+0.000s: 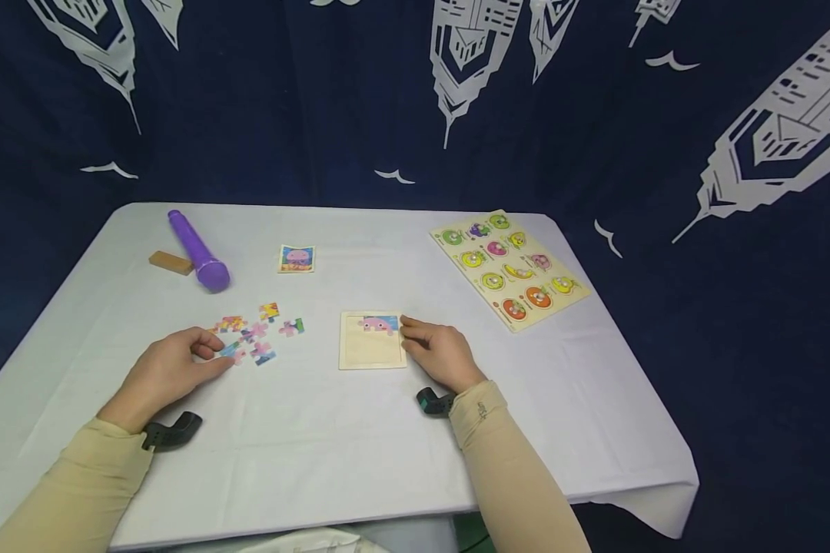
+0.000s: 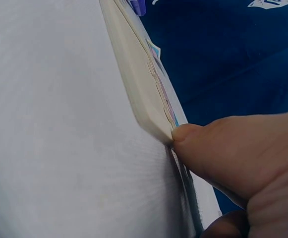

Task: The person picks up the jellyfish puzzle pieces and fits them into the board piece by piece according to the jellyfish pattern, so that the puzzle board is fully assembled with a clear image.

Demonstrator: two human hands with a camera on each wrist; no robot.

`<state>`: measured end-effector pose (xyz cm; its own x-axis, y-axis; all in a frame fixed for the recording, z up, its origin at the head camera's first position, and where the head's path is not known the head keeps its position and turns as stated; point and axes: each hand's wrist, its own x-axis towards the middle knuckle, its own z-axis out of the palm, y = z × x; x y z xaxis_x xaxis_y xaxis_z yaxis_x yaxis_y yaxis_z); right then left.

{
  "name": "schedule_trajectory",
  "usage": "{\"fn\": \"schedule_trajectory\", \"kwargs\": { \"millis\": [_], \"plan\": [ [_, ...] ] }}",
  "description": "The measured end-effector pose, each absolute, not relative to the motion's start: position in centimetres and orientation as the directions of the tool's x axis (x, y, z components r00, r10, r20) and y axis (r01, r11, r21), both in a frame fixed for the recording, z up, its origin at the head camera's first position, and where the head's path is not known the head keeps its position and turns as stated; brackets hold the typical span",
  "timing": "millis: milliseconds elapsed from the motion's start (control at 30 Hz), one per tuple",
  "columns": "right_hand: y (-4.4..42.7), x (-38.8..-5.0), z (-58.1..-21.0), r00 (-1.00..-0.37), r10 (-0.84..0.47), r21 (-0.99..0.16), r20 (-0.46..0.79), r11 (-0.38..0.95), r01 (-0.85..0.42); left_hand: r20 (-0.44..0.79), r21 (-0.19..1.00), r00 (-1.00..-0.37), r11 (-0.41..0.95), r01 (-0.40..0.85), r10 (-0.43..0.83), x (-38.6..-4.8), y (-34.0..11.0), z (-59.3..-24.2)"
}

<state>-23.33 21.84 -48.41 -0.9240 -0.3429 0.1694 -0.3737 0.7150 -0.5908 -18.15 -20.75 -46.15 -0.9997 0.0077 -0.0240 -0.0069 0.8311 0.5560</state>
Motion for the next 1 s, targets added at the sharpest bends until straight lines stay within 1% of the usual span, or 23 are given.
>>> {"fn": "schedule_trajectory", "kwargs": {
  "millis": [167, 667, 1000],
  "plan": [
    [21.88, -23.33, -48.44, -0.926, -0.34, -0.592, 0.163, 0.717, -0.367, -0.029, 0.571, -0.999, 0.821, 0.005, 0.027, -18.17, -20.77, -46.09],
    [21.82, -23.39, -48.52, -0.922, -0.346, -0.601, 0.175, 0.704, -0.378, -0.04, 0.591, -0.999, 0.806, -0.002, 0.027, -18.37, -21.2, -46.2],
    [21.82, -23.49, -48.43, -0.921, -0.346, -0.612, 0.18, 0.694, -0.38, -0.055, 0.576, -0.998, 0.817, -0.021, 0.013, -18.52, -20.99, -46.14]
  ]
}}
